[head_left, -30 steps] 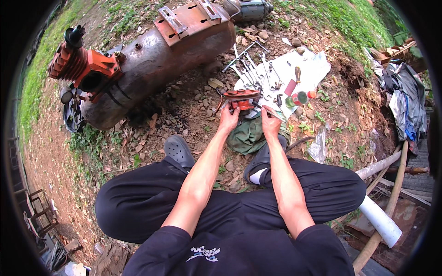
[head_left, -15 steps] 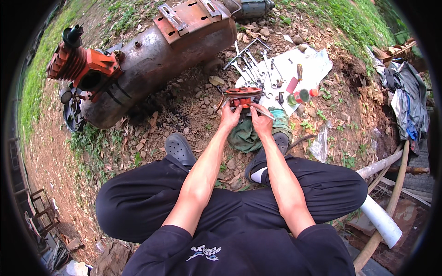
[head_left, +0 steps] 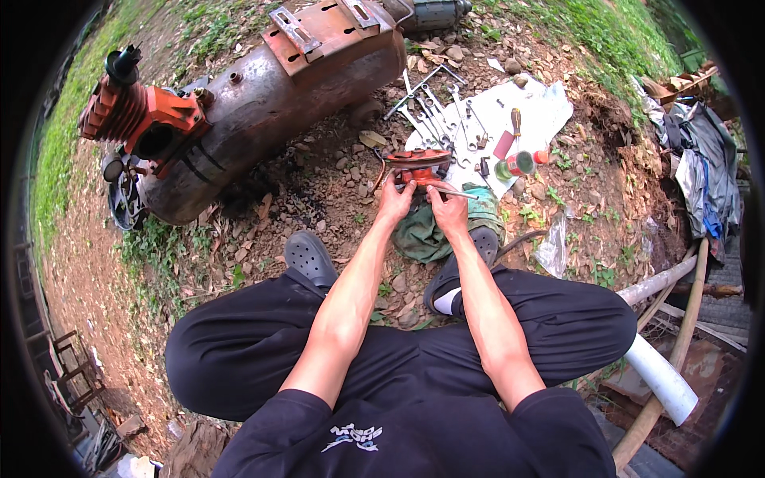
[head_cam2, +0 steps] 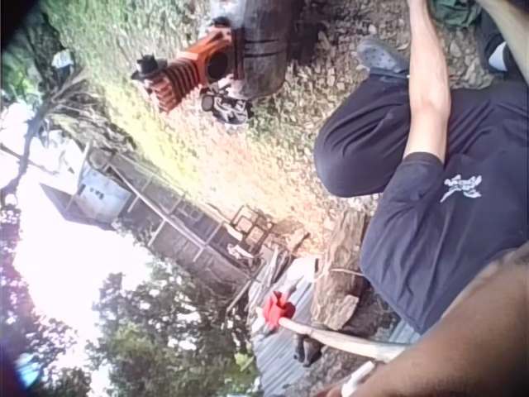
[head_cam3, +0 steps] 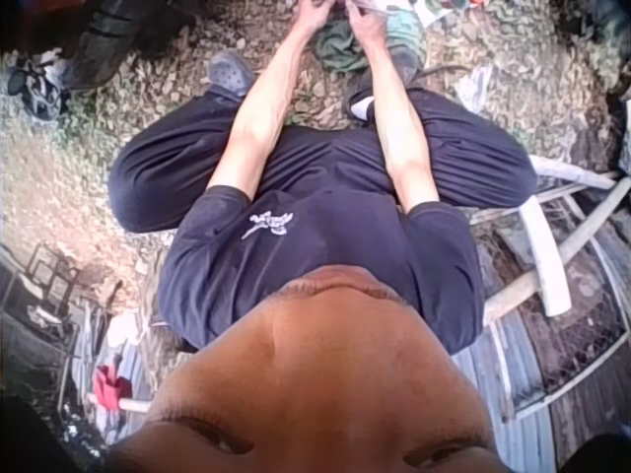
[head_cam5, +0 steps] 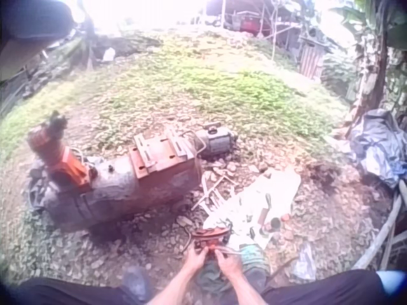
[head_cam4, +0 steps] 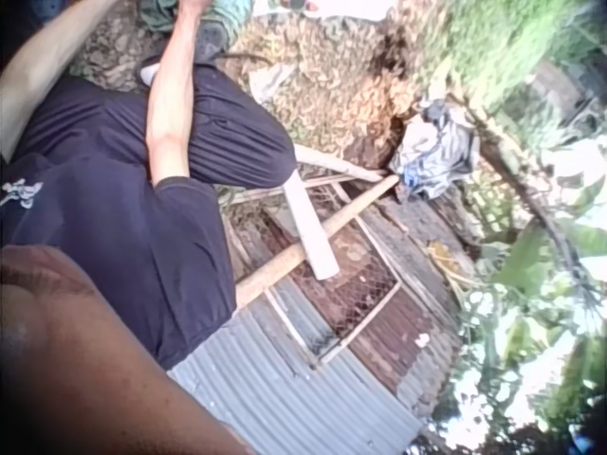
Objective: The person sits on the ground and uses a wrench to tighten a bolt on a red mechanical part. They then use a green cloth to wipe the part and continue adjusting it with the wrench.
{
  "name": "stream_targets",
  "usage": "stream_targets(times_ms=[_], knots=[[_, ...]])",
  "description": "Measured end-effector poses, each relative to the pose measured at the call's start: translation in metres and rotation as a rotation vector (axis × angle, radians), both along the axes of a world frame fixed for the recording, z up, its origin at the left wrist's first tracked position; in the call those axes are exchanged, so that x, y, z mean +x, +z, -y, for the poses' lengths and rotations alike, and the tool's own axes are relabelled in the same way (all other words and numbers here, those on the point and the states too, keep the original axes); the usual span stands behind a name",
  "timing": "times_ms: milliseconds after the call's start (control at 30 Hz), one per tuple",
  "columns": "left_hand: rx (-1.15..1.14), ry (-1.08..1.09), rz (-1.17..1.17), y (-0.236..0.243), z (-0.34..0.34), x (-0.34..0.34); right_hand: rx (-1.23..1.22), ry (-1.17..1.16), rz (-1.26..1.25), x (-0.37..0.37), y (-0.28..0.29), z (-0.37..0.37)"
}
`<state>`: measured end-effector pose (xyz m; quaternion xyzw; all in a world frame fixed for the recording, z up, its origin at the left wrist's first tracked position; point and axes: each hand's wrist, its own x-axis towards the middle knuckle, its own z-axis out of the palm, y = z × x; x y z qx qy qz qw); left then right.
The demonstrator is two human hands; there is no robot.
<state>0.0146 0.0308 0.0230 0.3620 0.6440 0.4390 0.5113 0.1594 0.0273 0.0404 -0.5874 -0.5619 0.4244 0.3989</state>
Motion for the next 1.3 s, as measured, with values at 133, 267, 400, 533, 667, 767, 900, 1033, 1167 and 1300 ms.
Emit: stream_targets(times_ms=[133,267,400,533,667,767,900,1033,1167,1300], knots=[[0.003,0.002,-0.082,-0.010,0.000,-0.002,0.011,-0.322,0.019,0.022,-0.008,-0.004],[-0.004,0.020,-0.101,-0.017,0.002,-0.007,-0.014,-0.272,-0.014,0.024,0.003,-0.009],[-0.019,-0.007,-0.036,0.006,0.002,-0.001,-0.057,-0.119,-0.151,0.010,-0.002,-0.006],[-0.019,-0.029,-0.062,0.012,0.001,-0.002,-0.016,-0.341,-0.079,0.040,-0.006,-0.014],[-0.026,0.006,-0.027,0.007,0.002,-0.003,-0.119,-0.039,-0.313,0.024,0.004,-0.018],[0.001,0.003,-0.060,-0.001,0.002,-0.007,-0.075,-0.153,-0.047,0.025,0.000,-0.019],[-0.018,0.001,-0.012,0.006,0.001,-0.002,0.007,-0.185,0.042,0.044,-0.009,-0.021],[0.040,0.001,-0.050,0.009,0.003,-0.001,-0.075,-0.046,-0.068,0.019,-0.002,-0.016],[0.018,-0.019,-0.104,0.003,0.002,-0.005,0.076,-0.183,0.274,0.033,0.004,-0.025],[-0.009,-0.022,-0.058,0.021,0.002,0.001,-0.073,-0.040,-0.104,0.019,0.007,-0.018]])
